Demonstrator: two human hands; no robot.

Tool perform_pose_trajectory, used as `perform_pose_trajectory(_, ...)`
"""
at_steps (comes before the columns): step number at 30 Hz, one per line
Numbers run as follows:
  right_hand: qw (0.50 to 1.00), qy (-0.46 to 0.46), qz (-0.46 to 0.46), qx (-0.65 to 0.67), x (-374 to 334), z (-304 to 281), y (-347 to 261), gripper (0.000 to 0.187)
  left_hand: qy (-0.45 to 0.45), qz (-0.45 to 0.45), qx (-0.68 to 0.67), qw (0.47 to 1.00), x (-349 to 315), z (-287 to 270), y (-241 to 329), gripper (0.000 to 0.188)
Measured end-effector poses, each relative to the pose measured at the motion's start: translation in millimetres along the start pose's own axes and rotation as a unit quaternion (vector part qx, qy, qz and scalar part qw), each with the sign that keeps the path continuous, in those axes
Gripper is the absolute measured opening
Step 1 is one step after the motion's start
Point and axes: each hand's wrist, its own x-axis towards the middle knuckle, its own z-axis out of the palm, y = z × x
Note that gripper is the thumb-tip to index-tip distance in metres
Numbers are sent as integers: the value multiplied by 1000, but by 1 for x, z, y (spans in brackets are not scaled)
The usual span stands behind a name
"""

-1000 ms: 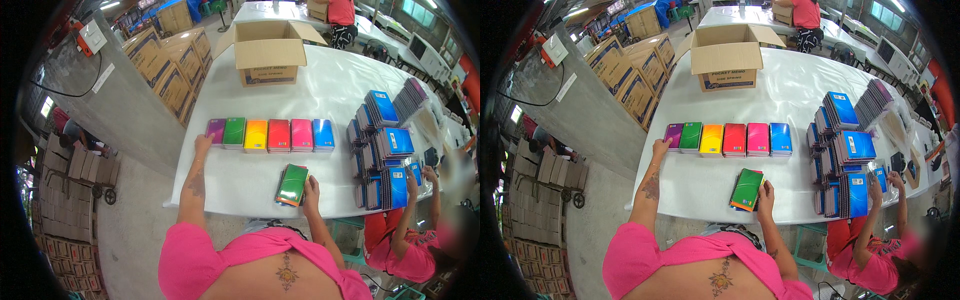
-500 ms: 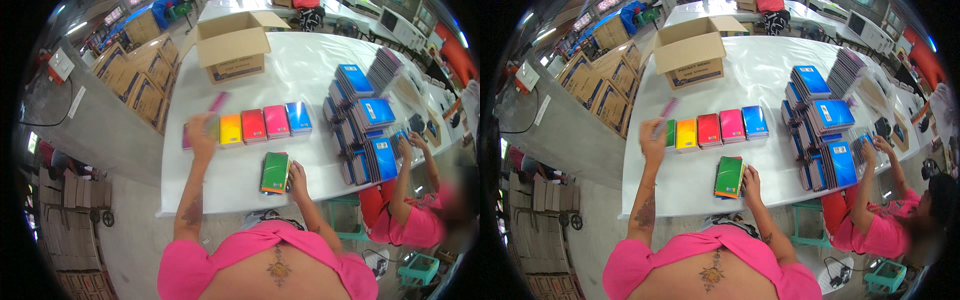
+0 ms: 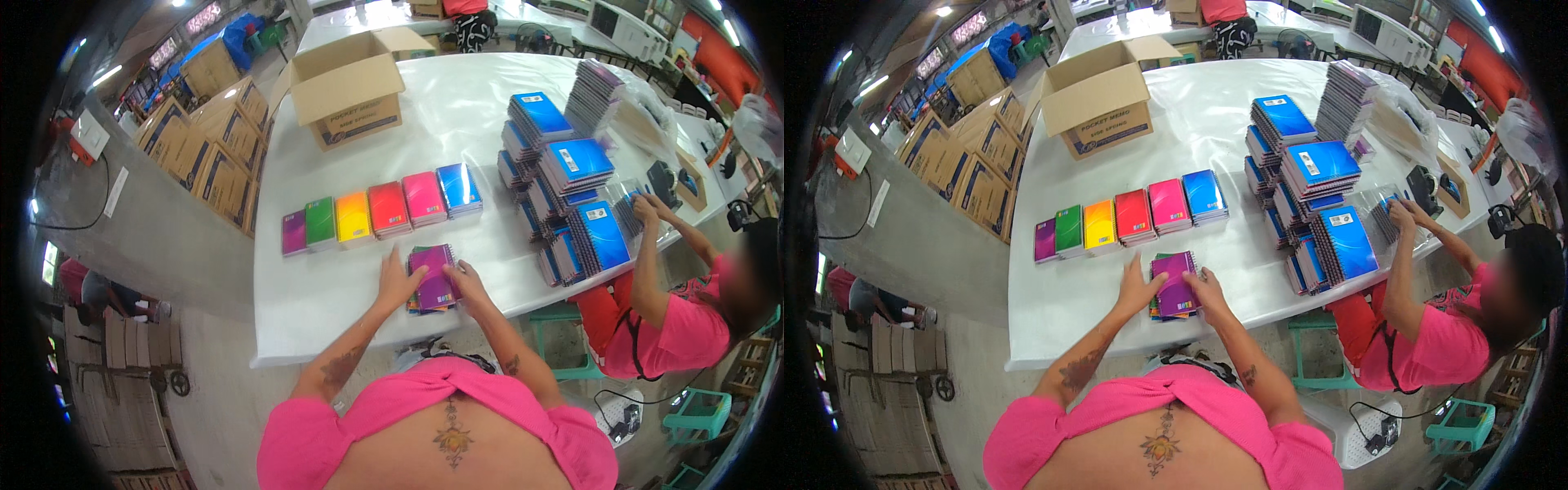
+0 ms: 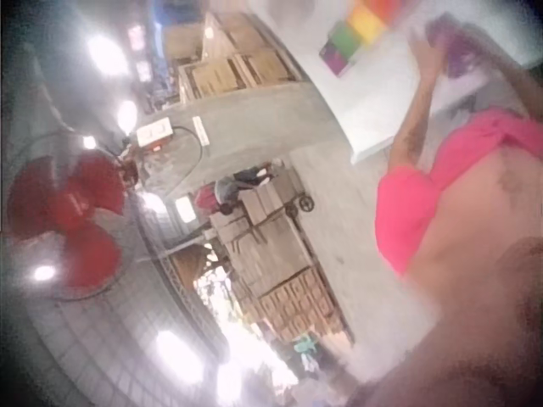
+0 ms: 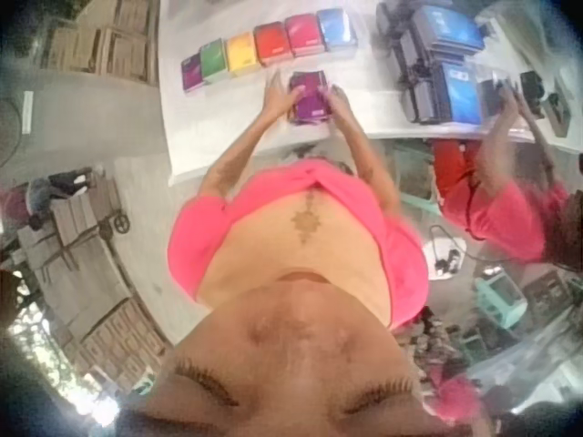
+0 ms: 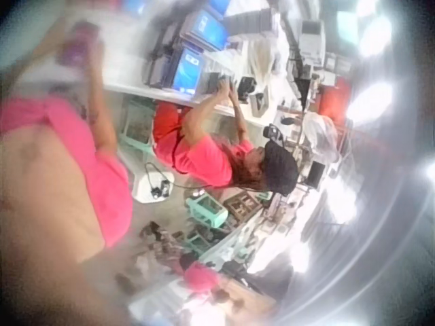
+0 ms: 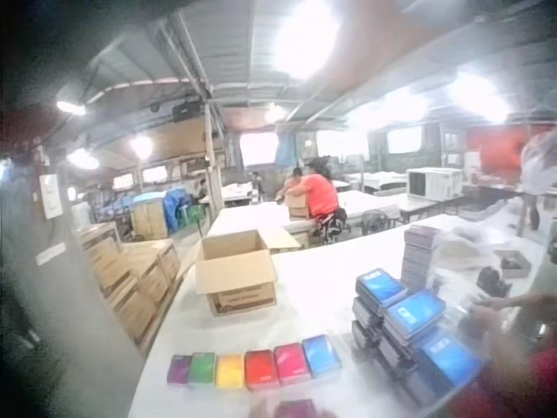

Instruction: The person sorts a set of small notebooks of various colors into stacks and places them into a larger pile.

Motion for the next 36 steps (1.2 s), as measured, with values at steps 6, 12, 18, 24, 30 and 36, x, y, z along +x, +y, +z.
perform_pose_trajectory(6,991,-112,54,-51,-1,15,-28,67,-223,-234,-550,770,9,1,-16,42)
perform_pose_trajectory(12,910,-187,-323,-183,-38,5,-39,95,-100,-36,-495,862,-27,-3,-10,76)
perform_pose_trajectory(18,944,-178,-272,-62,-44,4,-25,134,-167,75,-436,881,-33,35,-21,93)
perform_pose_trajectory(24,923,-109,-330,-164,-41,-12,-23,126,-196,89,-418,882,-31,33,-19,100)
perform_pose_trajectory(30,940,-125,-279,-154,-49,-10,-13,109,-247,119,-305,912,-21,25,-21,85)
perform_pose_trajectory(36,928,-119,-307,-177,-41,-8,-9,103,-300,132,-120,937,1,-2,-12,90)
